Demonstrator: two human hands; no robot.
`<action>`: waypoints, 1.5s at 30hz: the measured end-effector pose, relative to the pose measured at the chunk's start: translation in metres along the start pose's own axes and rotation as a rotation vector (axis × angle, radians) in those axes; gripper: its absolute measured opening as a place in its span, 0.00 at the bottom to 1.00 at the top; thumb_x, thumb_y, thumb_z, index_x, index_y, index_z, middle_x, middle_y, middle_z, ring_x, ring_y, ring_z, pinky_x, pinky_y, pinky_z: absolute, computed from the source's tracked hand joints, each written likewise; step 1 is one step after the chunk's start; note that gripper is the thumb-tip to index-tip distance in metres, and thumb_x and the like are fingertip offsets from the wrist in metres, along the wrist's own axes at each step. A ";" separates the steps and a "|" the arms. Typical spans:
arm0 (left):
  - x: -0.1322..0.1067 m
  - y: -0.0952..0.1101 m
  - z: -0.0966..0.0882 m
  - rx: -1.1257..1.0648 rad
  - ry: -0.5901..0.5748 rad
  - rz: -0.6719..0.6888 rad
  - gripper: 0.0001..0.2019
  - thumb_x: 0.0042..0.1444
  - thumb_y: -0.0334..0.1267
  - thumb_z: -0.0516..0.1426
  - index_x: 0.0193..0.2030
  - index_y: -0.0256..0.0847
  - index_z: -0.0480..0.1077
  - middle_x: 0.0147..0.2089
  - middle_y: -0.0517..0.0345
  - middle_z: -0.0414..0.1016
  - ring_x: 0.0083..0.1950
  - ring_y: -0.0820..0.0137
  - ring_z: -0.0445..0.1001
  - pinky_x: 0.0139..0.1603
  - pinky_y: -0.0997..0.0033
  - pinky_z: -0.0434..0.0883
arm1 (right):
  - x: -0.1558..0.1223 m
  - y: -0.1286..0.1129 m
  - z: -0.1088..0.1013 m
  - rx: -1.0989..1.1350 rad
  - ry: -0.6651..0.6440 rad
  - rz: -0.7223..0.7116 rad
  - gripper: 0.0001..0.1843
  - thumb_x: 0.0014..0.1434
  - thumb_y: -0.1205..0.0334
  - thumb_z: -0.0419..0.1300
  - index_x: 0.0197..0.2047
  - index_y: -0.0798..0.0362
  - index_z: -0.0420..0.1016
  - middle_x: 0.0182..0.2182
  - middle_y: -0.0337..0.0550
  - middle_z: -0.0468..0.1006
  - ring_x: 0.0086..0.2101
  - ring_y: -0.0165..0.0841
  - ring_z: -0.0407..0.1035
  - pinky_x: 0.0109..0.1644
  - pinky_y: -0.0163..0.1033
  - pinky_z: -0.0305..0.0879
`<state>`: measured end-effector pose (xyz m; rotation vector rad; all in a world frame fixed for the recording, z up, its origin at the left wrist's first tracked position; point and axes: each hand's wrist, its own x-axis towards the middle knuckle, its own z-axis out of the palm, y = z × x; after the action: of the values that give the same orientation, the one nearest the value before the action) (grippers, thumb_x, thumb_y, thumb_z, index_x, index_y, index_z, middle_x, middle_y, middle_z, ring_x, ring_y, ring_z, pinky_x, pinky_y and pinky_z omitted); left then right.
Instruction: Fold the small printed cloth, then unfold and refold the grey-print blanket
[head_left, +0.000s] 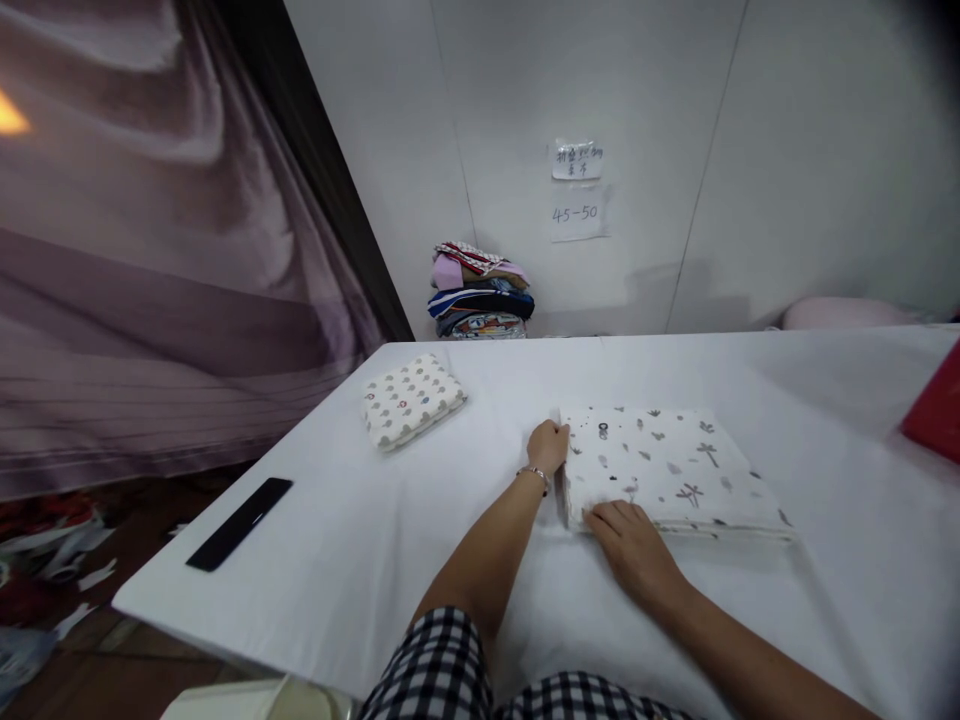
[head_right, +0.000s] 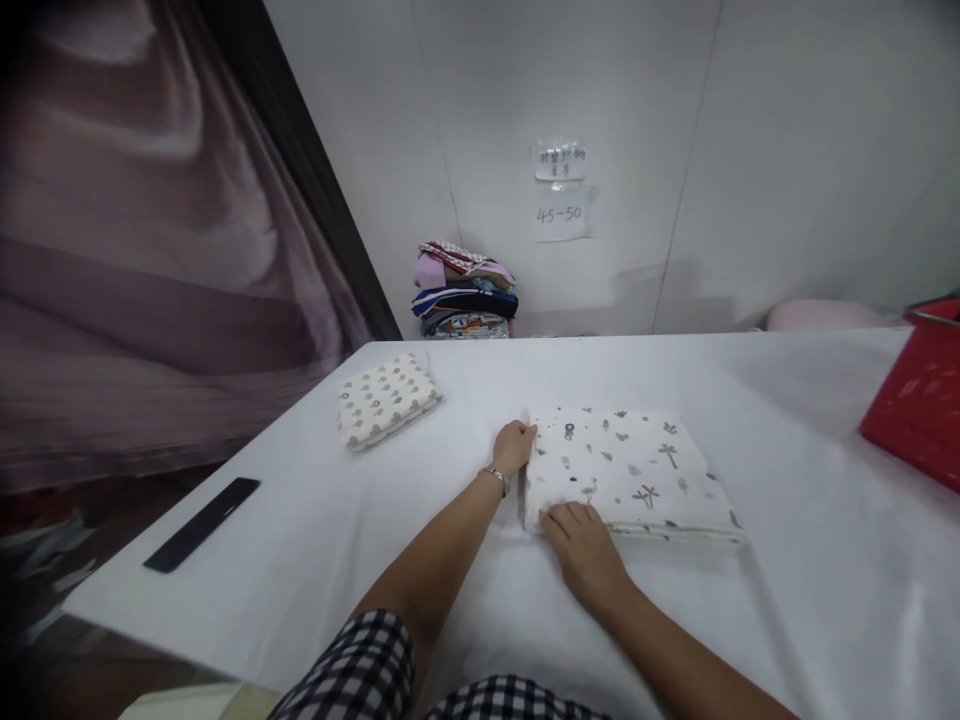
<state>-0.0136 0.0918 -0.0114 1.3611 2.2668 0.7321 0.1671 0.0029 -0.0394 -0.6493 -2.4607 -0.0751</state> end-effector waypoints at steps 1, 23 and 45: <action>0.001 -0.001 0.001 0.005 0.001 0.000 0.15 0.58 0.46 0.48 0.32 0.39 0.69 0.40 0.49 0.76 0.43 0.64 0.72 0.41 0.68 0.65 | 0.000 0.000 0.000 0.008 0.001 0.002 0.13 0.58 0.75 0.49 0.42 0.56 0.71 0.35 0.47 0.72 0.35 0.36 0.60 0.38 0.40 0.54; -0.026 0.024 -0.012 0.146 0.164 0.273 0.23 0.58 0.49 0.49 0.56 0.36 0.60 0.59 0.45 0.62 0.60 0.62 0.60 0.57 0.66 0.57 | 0.000 -0.004 -0.005 0.043 -0.091 0.057 0.14 0.59 0.71 0.51 0.47 0.53 0.69 0.39 0.45 0.72 0.39 0.35 0.60 0.42 0.40 0.56; -0.078 -0.005 0.007 0.173 -0.011 0.514 0.22 0.61 0.47 0.43 0.59 0.42 0.59 0.69 0.53 0.44 0.69 0.61 0.38 0.65 0.54 0.45 | -0.066 0.161 -0.061 0.224 -0.152 0.895 0.31 0.57 0.48 0.48 0.60 0.55 0.60 0.58 0.50 0.63 0.55 0.44 0.59 0.56 0.47 0.60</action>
<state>0.0223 0.0221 -0.0146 2.0627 2.0204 0.6861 0.3207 0.1038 -0.0406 -1.6114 -2.0451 0.6014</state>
